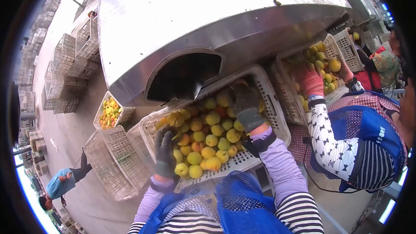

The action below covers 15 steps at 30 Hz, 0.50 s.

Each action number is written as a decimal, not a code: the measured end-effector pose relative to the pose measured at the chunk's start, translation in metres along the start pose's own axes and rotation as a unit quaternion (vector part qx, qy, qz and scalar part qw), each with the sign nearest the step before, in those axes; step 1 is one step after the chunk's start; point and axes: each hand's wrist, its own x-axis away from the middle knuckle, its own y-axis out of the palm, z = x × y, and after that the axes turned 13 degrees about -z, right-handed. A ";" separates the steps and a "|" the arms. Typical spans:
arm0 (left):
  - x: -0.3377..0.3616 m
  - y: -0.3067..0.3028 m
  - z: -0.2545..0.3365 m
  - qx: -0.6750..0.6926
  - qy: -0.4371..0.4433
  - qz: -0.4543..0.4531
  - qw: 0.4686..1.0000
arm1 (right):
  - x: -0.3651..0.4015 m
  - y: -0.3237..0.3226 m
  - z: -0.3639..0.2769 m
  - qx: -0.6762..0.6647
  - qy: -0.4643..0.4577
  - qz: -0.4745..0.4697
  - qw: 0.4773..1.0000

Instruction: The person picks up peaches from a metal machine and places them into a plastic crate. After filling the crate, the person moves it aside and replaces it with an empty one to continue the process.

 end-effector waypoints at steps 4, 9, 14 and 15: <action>-0.003 0.018 -0.009 0.002 -0.067 -0.036 0.997 | -0.011 0.085 0.029 0.090 0.066 -0.086 0.990; -0.005 0.034 -0.018 0.016 -0.158 -0.100 0.982 | -0.036 0.155 0.072 -0.135 0.078 -0.016 0.988; -0.021 0.035 -0.031 0.055 -0.160 -0.105 0.980 | 0.009 0.034 0.001 -0.284 -0.076 -0.147 0.945; -0.027 0.040 -0.022 0.105 -0.171 -0.126 0.972 | 0.024 0.019 -0.011 -0.324 -0.130 -0.182 0.919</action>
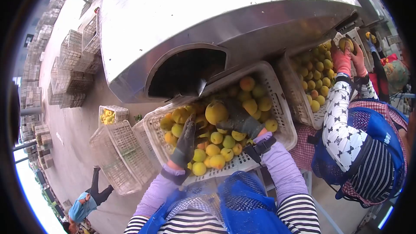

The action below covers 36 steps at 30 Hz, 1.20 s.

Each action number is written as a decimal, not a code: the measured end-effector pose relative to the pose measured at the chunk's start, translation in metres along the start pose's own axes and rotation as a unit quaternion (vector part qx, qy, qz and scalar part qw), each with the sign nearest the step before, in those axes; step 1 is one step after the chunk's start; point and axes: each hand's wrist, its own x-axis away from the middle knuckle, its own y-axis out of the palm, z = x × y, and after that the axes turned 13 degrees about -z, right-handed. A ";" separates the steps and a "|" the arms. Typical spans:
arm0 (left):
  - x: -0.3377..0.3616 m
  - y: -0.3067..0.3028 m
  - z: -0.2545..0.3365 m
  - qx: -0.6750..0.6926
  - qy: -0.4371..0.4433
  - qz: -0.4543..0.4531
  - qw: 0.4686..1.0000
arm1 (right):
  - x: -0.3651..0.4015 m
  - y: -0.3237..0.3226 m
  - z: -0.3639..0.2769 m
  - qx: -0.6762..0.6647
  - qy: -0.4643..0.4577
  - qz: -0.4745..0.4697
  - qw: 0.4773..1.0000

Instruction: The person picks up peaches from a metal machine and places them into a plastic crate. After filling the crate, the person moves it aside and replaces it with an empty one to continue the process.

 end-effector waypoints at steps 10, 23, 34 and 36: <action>0.017 0.049 0.047 -0.023 0.174 -0.091 0.980 | 0.027 0.040 -0.096 0.229 0.008 0.216 0.949; 0.024 0.028 0.048 -0.071 0.171 0.015 0.983 | -0.111 0.001 -0.058 0.322 -0.087 0.268 0.904; 0.035 -0.004 0.011 -0.022 0.031 0.019 0.999 | -0.040 -0.045 0.154 0.348 0.222 0.204 0.888; 0.034 0.001 0.010 -0.031 0.001 0.003 1.000 | -0.037 -0.049 0.124 0.261 0.228 0.176 0.921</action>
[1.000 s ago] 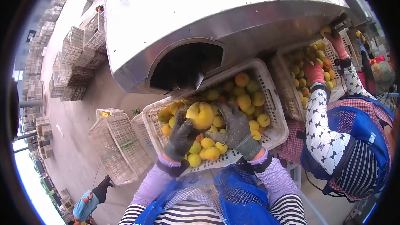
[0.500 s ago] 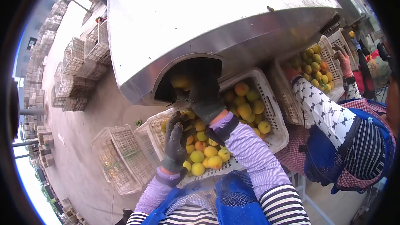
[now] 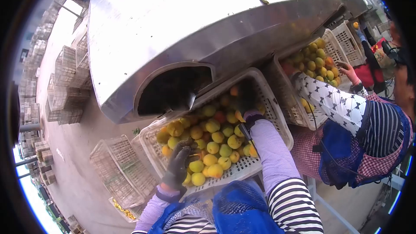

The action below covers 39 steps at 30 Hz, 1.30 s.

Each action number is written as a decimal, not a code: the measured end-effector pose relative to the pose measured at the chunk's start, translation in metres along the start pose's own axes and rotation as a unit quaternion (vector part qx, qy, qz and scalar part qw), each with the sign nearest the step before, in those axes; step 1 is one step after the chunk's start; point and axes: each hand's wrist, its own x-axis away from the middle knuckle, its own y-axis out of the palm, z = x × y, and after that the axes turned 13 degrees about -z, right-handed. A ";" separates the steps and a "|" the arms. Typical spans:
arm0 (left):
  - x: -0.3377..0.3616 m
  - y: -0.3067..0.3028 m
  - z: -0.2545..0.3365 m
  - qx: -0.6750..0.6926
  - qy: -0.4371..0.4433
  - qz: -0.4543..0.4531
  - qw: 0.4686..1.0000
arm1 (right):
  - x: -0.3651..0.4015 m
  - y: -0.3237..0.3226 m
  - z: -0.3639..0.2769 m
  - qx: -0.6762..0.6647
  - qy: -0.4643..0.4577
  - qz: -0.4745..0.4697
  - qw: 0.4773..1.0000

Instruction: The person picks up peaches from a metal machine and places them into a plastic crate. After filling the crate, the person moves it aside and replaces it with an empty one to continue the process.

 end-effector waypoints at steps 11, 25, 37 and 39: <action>-0.017 0.045 0.020 -0.070 0.117 -0.084 0.987 | 0.157 -0.062 -0.127 -0.358 -0.158 -0.147 0.908; 0.006 0.018 0.044 -0.115 0.190 0.043 0.974 | 0.053 -0.064 -0.214 -0.028 -0.226 0.177 0.958; -0.011 -0.028 -0.004 -0.036 0.094 0.074 0.992 | 0.047 -0.037 -0.039 0.140 -0.051 0.014 0.989; -0.029 -0.040 -0.029 -0.149 0.095 0.063 0.982 | 0.041 -0.011 -0.021 0.228 -0.022 -0.083 0.970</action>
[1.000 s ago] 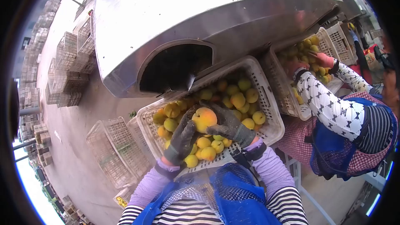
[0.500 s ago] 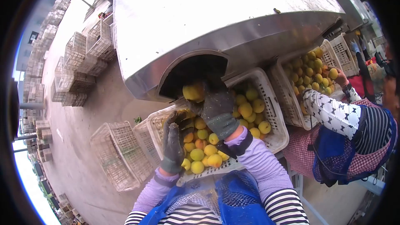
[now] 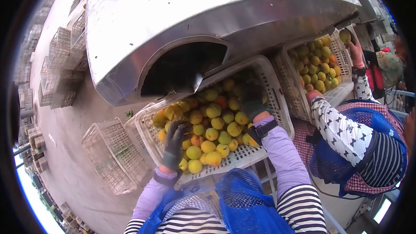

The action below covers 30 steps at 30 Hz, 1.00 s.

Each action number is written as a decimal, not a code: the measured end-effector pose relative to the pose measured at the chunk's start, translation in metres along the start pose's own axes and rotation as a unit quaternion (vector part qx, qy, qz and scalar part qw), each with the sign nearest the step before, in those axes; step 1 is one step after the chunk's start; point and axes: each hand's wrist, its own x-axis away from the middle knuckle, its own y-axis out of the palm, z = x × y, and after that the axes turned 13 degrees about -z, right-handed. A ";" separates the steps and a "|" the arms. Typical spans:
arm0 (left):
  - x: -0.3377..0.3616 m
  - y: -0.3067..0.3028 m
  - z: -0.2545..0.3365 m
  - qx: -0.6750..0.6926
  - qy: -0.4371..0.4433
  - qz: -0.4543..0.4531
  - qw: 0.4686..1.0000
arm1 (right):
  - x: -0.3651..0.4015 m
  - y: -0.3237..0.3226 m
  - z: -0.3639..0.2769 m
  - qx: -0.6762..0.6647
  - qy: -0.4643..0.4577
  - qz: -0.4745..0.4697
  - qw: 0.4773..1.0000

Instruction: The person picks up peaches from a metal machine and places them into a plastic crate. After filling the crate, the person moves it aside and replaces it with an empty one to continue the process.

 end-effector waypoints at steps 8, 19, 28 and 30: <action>-0.121 0.062 -0.086 -0.614 0.101 -0.091 0.777 | 0.015 0.066 0.029 -0.077 0.009 0.047 0.996; -0.038 0.037 0.025 0.097 -0.020 -0.188 0.977 | 0.117 -0.053 -0.061 -0.679 -0.105 -0.031 0.726; 0.027 0.035 0.080 -0.061 0.063 -0.131 0.988 | 0.144 -0.075 -0.125 -0.369 -0.172 0.231 0.884; 0.029 0.032 0.085 -0.001 0.079 -0.090 0.993 | 0.132 -0.091 -0.130 -0.298 -0.196 0.276 0.892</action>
